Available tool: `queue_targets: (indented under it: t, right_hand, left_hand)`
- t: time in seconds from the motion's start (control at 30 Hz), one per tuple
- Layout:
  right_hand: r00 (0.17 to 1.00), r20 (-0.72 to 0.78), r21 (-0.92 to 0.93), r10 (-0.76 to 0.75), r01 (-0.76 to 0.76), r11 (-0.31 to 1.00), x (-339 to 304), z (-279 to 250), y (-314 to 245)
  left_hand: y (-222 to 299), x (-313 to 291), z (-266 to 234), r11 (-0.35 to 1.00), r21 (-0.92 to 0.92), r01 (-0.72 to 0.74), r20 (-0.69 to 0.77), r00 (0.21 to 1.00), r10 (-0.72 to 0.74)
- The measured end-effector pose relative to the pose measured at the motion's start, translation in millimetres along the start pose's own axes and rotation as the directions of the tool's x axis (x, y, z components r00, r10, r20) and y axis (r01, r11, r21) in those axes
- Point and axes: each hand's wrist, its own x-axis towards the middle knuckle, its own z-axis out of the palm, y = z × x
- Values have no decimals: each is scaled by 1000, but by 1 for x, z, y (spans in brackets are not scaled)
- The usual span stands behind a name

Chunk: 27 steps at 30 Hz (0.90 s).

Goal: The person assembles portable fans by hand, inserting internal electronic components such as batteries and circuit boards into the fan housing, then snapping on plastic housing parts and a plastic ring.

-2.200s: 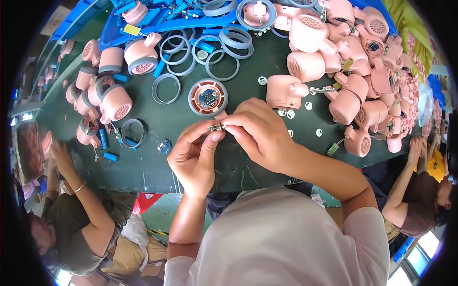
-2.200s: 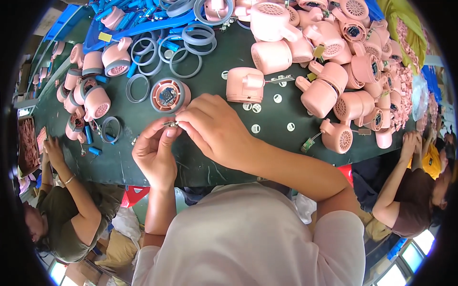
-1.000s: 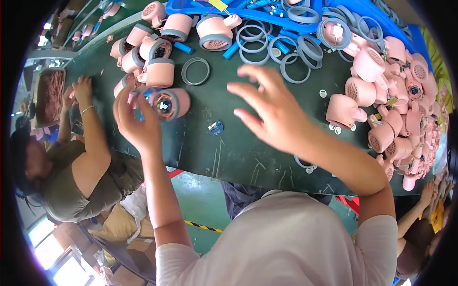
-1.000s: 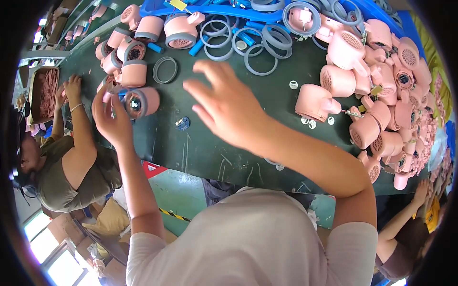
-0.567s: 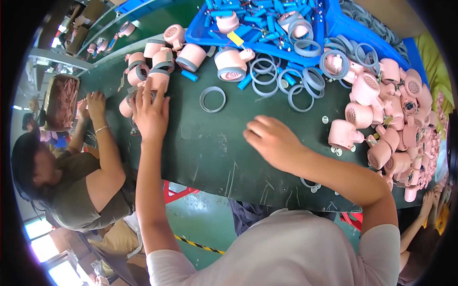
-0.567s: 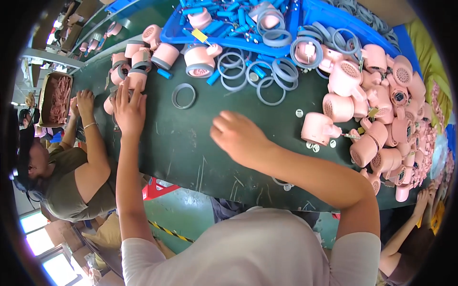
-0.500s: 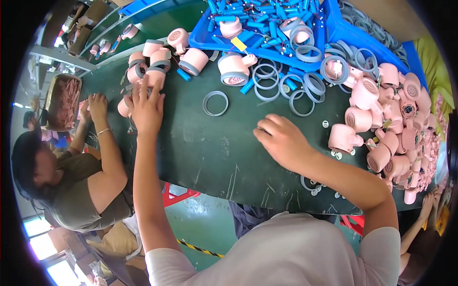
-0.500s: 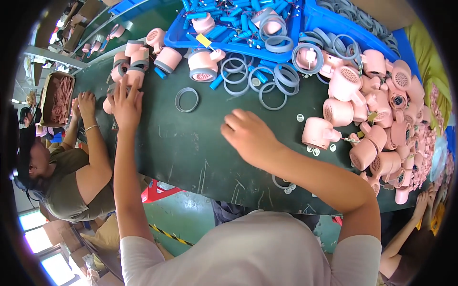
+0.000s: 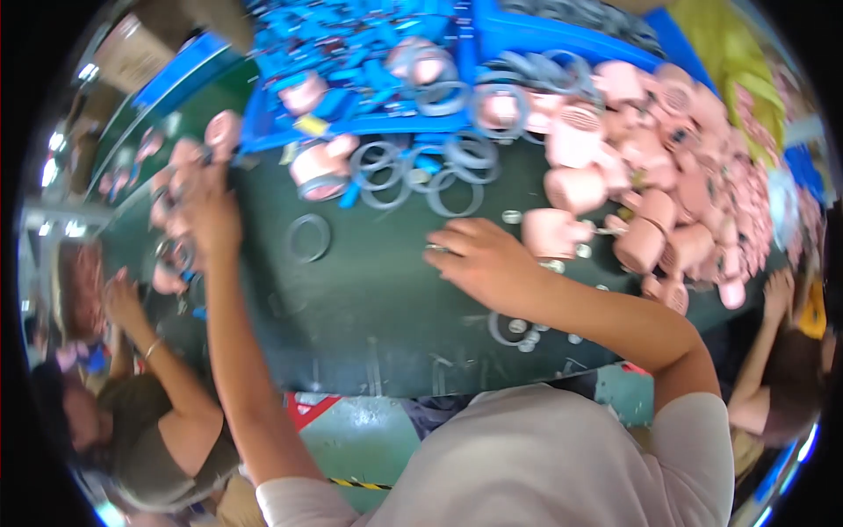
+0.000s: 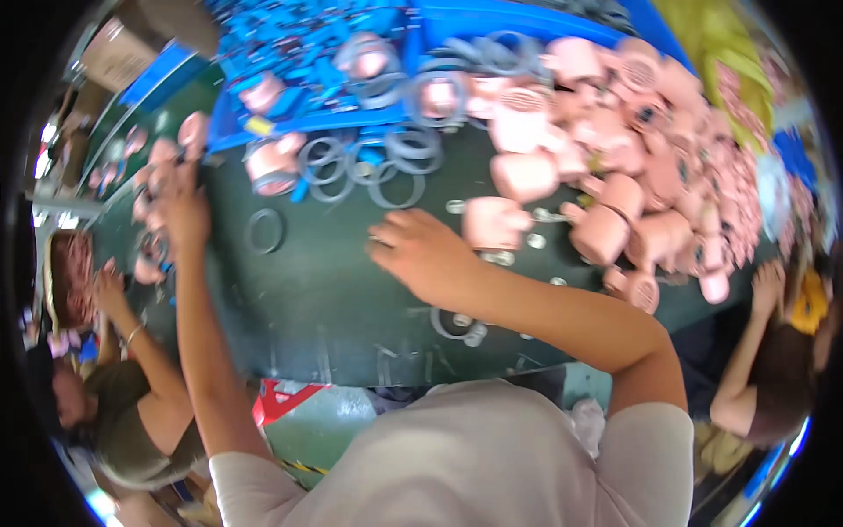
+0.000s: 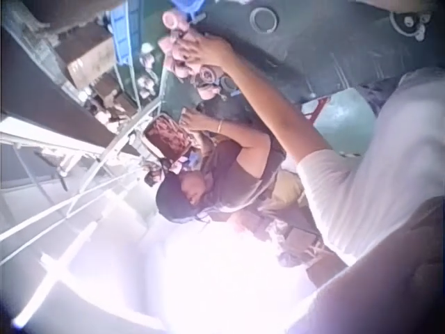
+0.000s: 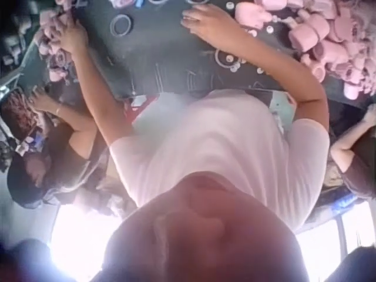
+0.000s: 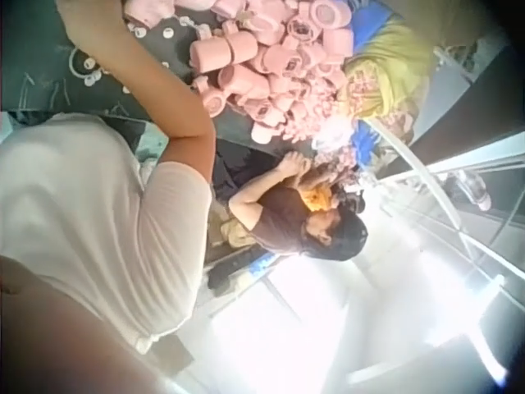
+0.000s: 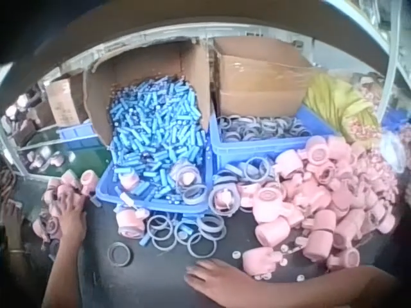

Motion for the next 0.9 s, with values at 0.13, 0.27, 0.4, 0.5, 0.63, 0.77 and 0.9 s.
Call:
queue_targets:
  t: [0.13,0.27,0.4,0.5,0.63,0.77,0.9]
  right_hand:
    - [958,-288,-75,11,-34,997,-24,-48,4]
    - [919,-348,-119,187,-241,963,-47,-112,23]
    - [927,-194,16,322,-326,945,-70,-126,26]
    - [950,-66,2,305,-306,952,-92,-101,28]
    - [930,-97,184,356,-335,924,-90,-91,37]
    - [717,87,996,692,-73,-49,-65,-59,-3]
    - [882,-17,902,470,-190,388,-55,-52,1]
  left_hand:
    - [44,6,-55,939,-330,95,-244,952,-182]
    - [135,-19,-163,598,-801,-10,31,998,59]
    - [190,-41,-191,393,-917,-69,75,938,339]
    - [220,-46,-202,302,-948,-97,103,804,585]
    - [227,-42,-214,210,-975,-68,41,880,473]
    - [237,-59,-237,-456,-856,244,158,963,218]
    - [221,-52,-228,-713,-586,385,571,821,-26]
